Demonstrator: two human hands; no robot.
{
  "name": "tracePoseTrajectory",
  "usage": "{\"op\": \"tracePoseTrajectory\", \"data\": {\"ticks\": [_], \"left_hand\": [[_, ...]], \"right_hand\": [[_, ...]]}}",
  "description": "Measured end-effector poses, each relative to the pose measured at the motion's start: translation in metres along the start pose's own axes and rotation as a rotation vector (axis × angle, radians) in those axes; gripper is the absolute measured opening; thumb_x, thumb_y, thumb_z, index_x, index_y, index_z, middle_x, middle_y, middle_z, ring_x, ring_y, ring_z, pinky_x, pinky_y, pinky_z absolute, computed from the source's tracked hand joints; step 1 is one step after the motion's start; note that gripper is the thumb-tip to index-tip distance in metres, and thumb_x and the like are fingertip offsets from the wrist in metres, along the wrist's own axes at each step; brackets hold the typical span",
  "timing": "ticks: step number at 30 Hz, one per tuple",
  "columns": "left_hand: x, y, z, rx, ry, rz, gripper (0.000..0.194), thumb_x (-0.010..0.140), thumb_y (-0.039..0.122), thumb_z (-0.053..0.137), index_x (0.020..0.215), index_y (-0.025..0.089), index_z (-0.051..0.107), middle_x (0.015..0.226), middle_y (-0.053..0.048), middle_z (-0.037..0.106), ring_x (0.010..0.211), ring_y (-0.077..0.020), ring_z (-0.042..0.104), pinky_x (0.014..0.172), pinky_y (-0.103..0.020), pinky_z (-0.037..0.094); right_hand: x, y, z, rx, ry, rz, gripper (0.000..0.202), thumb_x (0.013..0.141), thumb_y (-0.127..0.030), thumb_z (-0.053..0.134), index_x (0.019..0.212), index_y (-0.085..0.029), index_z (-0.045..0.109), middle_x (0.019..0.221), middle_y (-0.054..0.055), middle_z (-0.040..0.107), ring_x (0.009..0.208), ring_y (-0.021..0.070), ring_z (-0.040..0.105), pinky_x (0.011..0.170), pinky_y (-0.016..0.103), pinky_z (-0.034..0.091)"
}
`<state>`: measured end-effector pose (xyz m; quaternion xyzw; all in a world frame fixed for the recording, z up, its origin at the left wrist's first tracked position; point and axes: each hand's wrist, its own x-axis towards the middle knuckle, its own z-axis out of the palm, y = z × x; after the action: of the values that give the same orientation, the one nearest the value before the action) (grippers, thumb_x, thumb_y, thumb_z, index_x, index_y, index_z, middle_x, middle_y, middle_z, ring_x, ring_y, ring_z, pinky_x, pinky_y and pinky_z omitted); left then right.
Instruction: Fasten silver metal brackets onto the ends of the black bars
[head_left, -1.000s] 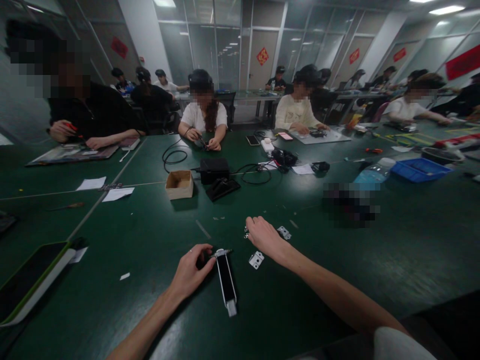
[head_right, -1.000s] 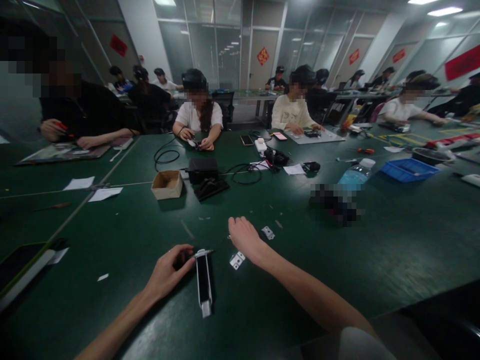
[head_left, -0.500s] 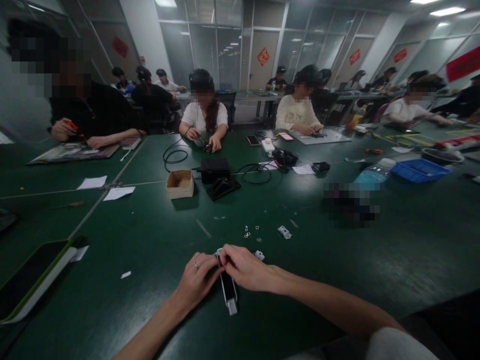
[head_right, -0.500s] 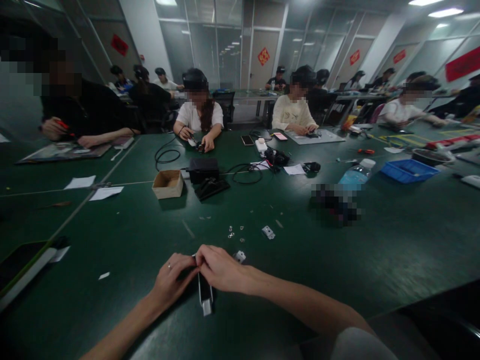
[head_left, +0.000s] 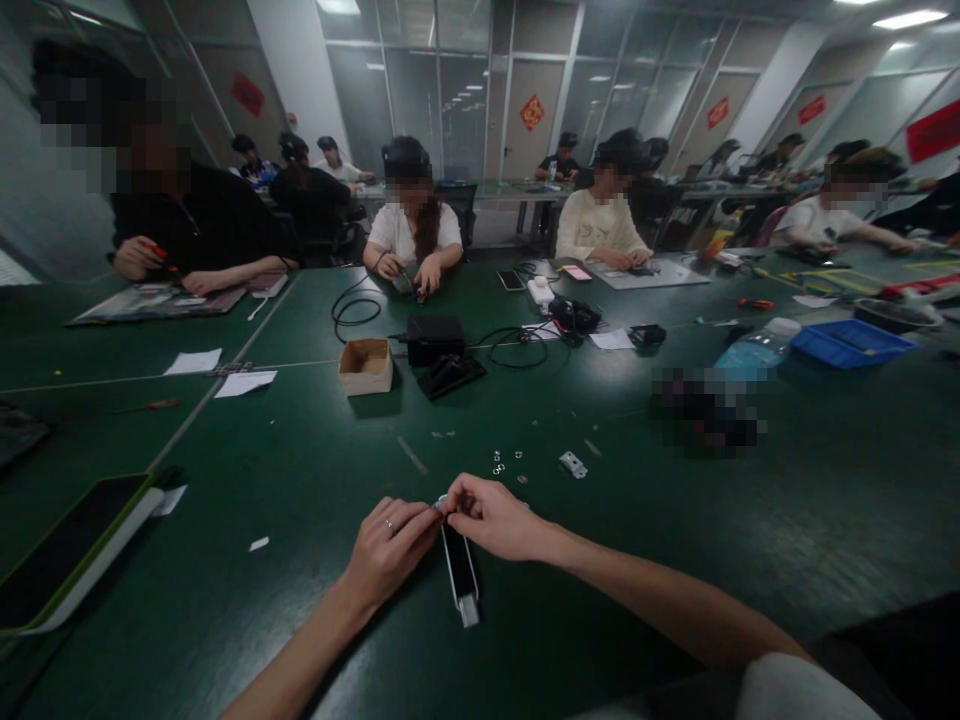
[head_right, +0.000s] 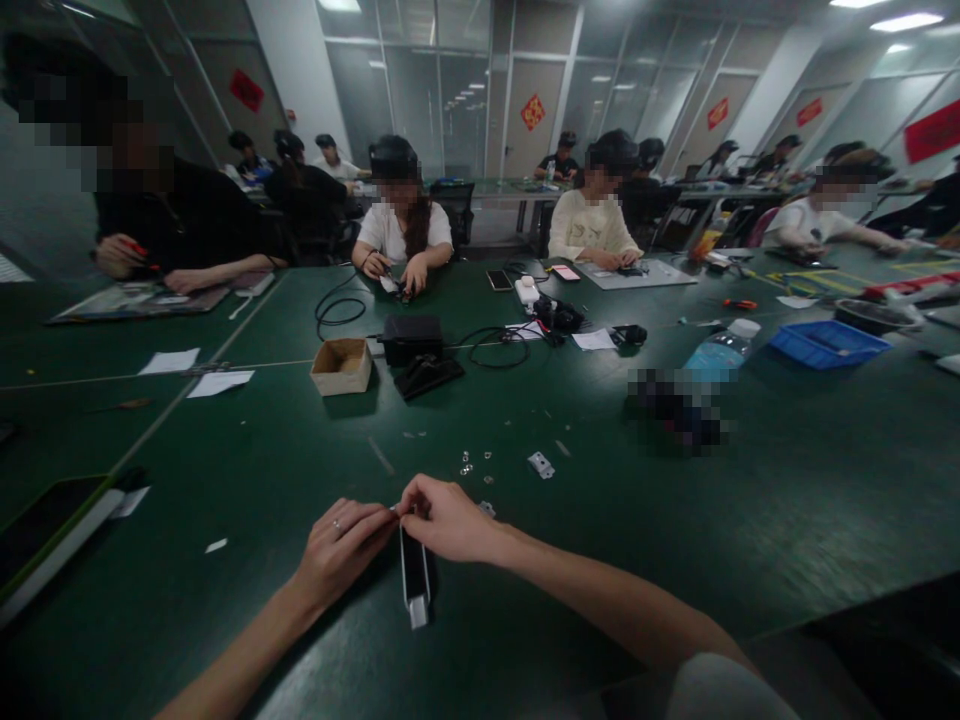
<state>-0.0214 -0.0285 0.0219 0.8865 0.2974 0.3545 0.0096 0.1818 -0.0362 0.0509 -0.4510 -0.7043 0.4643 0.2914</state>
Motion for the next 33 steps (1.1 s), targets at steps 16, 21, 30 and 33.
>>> {"op": "tracePoseTrajectory", "data": {"ticks": [16, 21, 30, 33], "left_hand": [[0.003, -0.016, -0.011, -0.176, -0.28, -0.452, 0.023, 0.085, 0.032, 0.05, 0.093, 0.021, 0.069, 0.084, -0.003, 0.071, 0.071, -0.0172, 0.064, 0.067, -0.027, 0.051], [0.009, -0.01, -0.012, -0.252, -0.344, -0.549, 0.023, 0.083, 0.032, 0.051, 0.091, 0.022, 0.07, 0.079, 0.0, 0.071, 0.065, -0.0169, 0.064, 0.061, -0.026, 0.049], [0.006, -0.009, -0.009, -0.27, -0.332, -0.597, 0.02, 0.085, 0.029, 0.054, 0.093, 0.021, 0.07, 0.08, 0.0, 0.071, 0.066, -0.0159, 0.063, 0.063, -0.025, 0.048], [0.006, -0.007, -0.01, -0.274, -0.321, -0.603, 0.019, 0.085, 0.028, 0.054, 0.094, 0.021, 0.069, 0.083, 0.0, 0.071, 0.068, -0.0162, 0.063, 0.066, -0.026, 0.048]], "right_hand": [[0.002, -0.016, -0.043, -0.84, -0.039, -0.009, 0.018, 0.092, -0.024, 0.046, 0.099, -0.015, 0.06, 0.094, 0.009, 0.063, 0.089, 0.0218, 0.057, 0.077, 0.034, 0.045], [0.004, -0.006, -0.045, -0.871, -0.175, 0.035, 0.021, 0.093, -0.023, 0.046, 0.104, -0.016, 0.062, 0.1, 0.009, 0.063, 0.093, 0.0215, 0.056, 0.079, 0.034, 0.045], [0.007, 0.002, -0.035, -0.853, -0.21, -0.038, 0.02, 0.092, -0.022, 0.047, 0.098, -0.016, 0.066, 0.094, 0.007, 0.064, 0.086, 0.0192, 0.056, 0.074, 0.029, 0.043], [0.007, 0.004, -0.034, -0.845, -0.21, -0.063, 0.021, 0.093, -0.023, 0.047, 0.097, -0.016, 0.066, 0.093, 0.007, 0.064, 0.084, 0.0188, 0.055, 0.072, 0.029, 0.042]]}}
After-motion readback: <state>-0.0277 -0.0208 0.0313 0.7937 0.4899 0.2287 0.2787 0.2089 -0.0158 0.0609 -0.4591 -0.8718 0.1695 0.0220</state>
